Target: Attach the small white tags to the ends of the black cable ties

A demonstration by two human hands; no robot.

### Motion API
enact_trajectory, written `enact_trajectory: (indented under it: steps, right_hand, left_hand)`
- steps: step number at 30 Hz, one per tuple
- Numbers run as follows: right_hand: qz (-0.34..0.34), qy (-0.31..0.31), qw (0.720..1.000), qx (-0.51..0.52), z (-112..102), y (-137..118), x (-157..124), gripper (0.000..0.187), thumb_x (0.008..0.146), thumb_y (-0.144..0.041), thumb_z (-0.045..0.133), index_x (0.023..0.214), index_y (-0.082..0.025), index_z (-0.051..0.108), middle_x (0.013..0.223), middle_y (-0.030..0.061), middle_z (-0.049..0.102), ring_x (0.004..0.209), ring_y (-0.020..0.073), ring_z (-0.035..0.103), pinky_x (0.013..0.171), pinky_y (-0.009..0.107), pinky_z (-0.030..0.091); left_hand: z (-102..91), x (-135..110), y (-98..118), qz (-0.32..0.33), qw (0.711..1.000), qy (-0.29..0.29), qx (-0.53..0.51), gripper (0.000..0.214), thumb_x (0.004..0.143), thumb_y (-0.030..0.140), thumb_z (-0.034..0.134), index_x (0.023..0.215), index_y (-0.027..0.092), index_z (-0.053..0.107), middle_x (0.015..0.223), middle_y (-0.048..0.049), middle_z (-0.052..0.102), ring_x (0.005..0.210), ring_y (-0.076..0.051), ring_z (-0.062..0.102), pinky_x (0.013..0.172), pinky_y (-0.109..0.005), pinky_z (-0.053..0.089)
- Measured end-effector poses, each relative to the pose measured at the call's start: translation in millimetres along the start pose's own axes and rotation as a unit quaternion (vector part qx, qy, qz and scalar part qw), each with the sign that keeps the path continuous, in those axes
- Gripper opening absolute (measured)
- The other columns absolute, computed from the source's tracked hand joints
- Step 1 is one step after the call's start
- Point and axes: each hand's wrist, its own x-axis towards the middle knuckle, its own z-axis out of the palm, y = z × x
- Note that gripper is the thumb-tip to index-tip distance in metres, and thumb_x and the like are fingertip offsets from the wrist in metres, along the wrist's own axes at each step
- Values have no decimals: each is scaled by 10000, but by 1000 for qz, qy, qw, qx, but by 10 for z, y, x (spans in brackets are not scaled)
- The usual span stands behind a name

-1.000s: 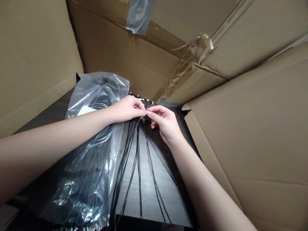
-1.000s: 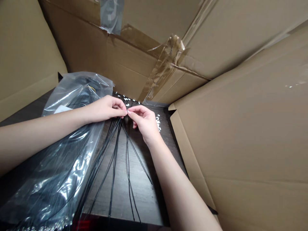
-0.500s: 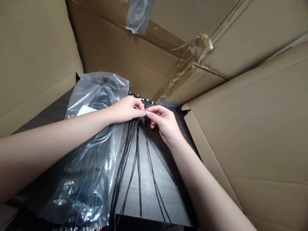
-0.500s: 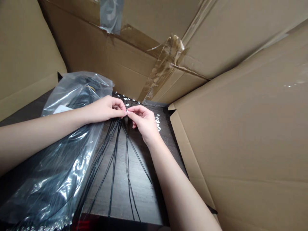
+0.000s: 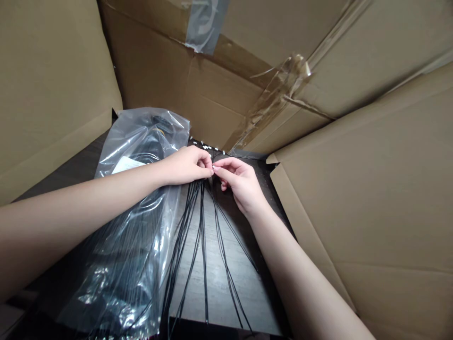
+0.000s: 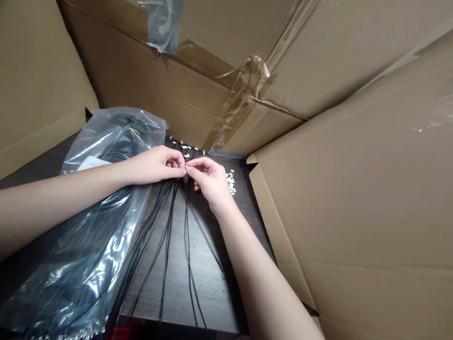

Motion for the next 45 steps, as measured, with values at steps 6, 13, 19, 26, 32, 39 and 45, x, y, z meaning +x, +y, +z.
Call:
enact_trajectory:
  steps: [6, 13, 19, 26, 32, 39, 45]
  right_hand:
    - [-6, -6, 1000, 8, -4, 7, -12, 247, 647, -328, 835, 788, -168, 711, 604, -55, 588, 463, 42, 443, 420, 184, 386]
    - [-2, -11, 1000, 9, -26, 20, -7, 216, 658, -307, 824, 792, -174, 719, 610, -51, 597, 470, 47, 447, 426, 191, 400]
    - [-17, -21, 999, 17, -38, 28, 9, 204, 657, -293, 827, 794, -173, 736, 622, -45, 615, 476, 51, 470, 428, 194, 418]
    - [-17, -13, 1000, 12, -27, 17, -7, 214, 656, -299, 836, 785, -167, 728, 593, -50, 596, 475, 54, 478, 434, 194, 429]
    - [-22, -11, 1000, 10, -26, -1, -16, 215, 656, -302, 832, 777, -169, 715, 597, -49, 591, 489, 59, 480, 437, 199, 437]
    - [-22, -15, 1000, 3, -25, 8, -25, 224, 676, -318, 827, 806, -175, 714, 635, -43, 609, 496, 56, 479, 442, 199, 440]
    - [-20, -19, 1000, 8, -38, 22, -12, 222, 679, -304, 825, 816, -170, 715, 631, -44, 612, 497, 55, 486, 441, 191, 441]
  left_hand:
    - [-10, 5, -5, -6, 1000, 6, -27, 163, 801, 278, 665, 827, 140, 748, 719, -4, 712, 655, -121, 591, 632, -237, 402]
    - [-6, 10, -15, 2, 998, 17, -57, 146, 772, 269, 681, 791, 141, 749, 706, -9, 717, 638, -122, 586, 613, -237, 396]
    - [-18, -1, 1, -1, 998, 20, -67, 131, 753, 254, 694, 768, 137, 751, 681, -5, 704, 620, -117, 570, 602, -240, 387]
    - [-13, 13, -25, 4, 997, 17, -71, 145, 757, 269, 697, 766, 137, 757, 696, -11, 711, 641, -126, 587, 621, -251, 389]
    - [-10, 18, -35, 5, 997, 18, -73, 151, 760, 276, 698, 770, 137, 755, 695, -9, 708, 644, -126, 584, 619, -254, 385]
    - [-3, 17, -23, -1, 997, 26, -79, 130, 744, 257, 703, 756, 140, 759, 690, -11, 713, 633, -127, 587, 626, -258, 395]
    - [-9, 10, -15, -1, 997, 26, -68, 137, 752, 260, 703, 772, 139, 765, 718, -17, 730, 656, -132, 606, 633, -252, 404]
